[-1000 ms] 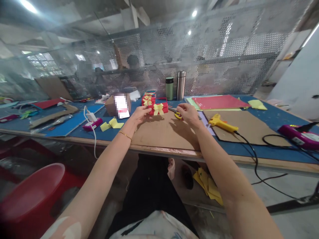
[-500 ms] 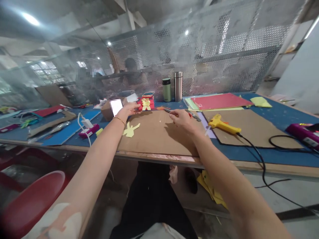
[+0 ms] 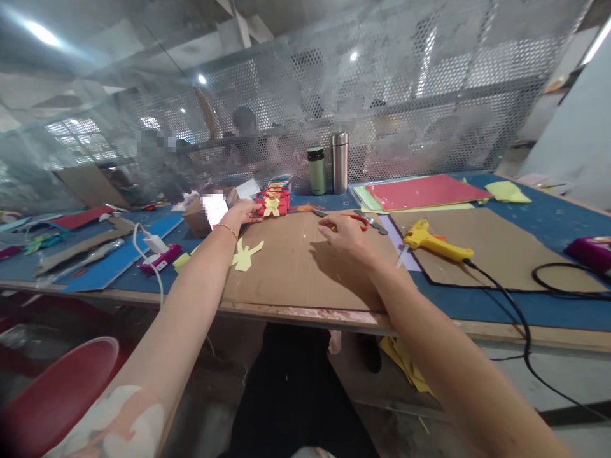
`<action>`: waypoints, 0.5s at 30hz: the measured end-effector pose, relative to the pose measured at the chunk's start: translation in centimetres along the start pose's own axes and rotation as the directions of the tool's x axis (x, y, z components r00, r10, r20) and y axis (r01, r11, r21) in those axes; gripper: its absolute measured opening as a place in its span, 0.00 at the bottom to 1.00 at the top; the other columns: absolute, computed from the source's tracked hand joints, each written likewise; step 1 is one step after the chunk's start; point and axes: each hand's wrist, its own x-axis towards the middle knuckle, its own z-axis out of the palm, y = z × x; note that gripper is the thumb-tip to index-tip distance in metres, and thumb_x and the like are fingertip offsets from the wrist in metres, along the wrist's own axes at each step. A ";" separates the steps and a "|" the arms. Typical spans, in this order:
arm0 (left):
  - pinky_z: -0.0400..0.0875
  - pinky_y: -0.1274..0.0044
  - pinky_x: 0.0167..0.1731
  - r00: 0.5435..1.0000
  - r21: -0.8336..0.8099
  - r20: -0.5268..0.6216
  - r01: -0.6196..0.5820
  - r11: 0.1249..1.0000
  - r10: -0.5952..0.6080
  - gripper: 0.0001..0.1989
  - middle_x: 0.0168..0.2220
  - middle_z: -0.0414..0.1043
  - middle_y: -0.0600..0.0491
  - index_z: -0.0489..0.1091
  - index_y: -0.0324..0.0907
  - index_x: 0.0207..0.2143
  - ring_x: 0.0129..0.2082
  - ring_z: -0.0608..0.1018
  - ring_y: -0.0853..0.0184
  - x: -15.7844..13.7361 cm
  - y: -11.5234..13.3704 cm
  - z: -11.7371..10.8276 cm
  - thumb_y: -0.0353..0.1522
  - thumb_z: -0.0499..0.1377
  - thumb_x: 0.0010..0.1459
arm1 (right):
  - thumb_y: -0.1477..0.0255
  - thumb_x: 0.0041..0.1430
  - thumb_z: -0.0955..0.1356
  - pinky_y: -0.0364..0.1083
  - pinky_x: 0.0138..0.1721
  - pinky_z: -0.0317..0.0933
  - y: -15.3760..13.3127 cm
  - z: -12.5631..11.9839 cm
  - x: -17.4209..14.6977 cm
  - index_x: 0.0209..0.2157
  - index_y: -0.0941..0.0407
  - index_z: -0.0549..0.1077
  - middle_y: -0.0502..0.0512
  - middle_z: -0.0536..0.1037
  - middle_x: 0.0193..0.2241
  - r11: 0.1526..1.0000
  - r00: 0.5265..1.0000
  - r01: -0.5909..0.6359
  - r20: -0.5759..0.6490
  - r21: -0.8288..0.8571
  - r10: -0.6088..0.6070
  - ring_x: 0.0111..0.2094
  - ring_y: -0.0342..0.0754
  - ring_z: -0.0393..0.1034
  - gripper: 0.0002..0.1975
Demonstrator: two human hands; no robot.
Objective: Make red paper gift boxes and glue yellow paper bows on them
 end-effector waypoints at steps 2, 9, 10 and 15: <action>0.78 0.60 0.51 1.000 -0.016 0.015 -0.012 1.000 0.012 0.20 0.58 0.72 0.44 0.70 0.41 0.59 0.52 0.79 0.58 0.2 -0.1 -0.1 0.40 0.62 0.69 | 0.66 0.60 0.69 0.46 0.31 0.63 -0.2 0.0 -0.1 0.35 0.52 0.79 0.52 0.75 0.23 0.999 1.000 0.007 0.008 -0.038 -0.006 0.29 0.49 0.71 0.07; 0.79 0.62 0.48 0.997 -0.054 0.047 -0.055 0.997 0.058 0.19 0.56 0.73 0.45 0.71 0.41 0.57 0.50 0.79 0.59 0.9 2.7 -0.9 0.39 0.62 0.69 | 0.70 0.63 0.68 0.45 0.35 0.65 -1.1 0.0 -0.7 0.42 0.56 0.82 0.55 0.81 0.30 0.987 0.999 0.003 0.047 -0.162 0.004 0.33 0.49 0.75 0.11; 0.80 0.64 0.47 0.996 -0.062 0.042 -0.073 0.995 0.076 0.18 0.55 0.74 0.45 0.71 0.41 0.57 0.48 0.80 0.60 1.1 3.5 -1.0 0.38 0.62 0.69 | 0.69 0.63 0.68 0.45 0.35 0.65 -1.2 0.0 -0.8 0.42 0.56 0.82 0.55 0.82 0.31 0.986 0.999 0.006 0.036 -0.168 0.000 0.33 0.49 0.76 0.11; 0.80 0.67 0.43 0.983 -0.093 -0.013 -0.181 0.979 0.181 0.15 0.51 0.76 0.46 0.72 0.40 0.55 0.45 0.80 0.62 3.1 7.1 -0.8 0.33 0.63 0.68 | 0.69 0.62 0.68 0.45 0.36 0.67 -1.2 -0.1 -1.2 0.41 0.56 0.82 0.58 0.84 0.37 0.988 0.999 0.044 0.015 -0.148 -0.042 0.36 0.49 0.77 0.11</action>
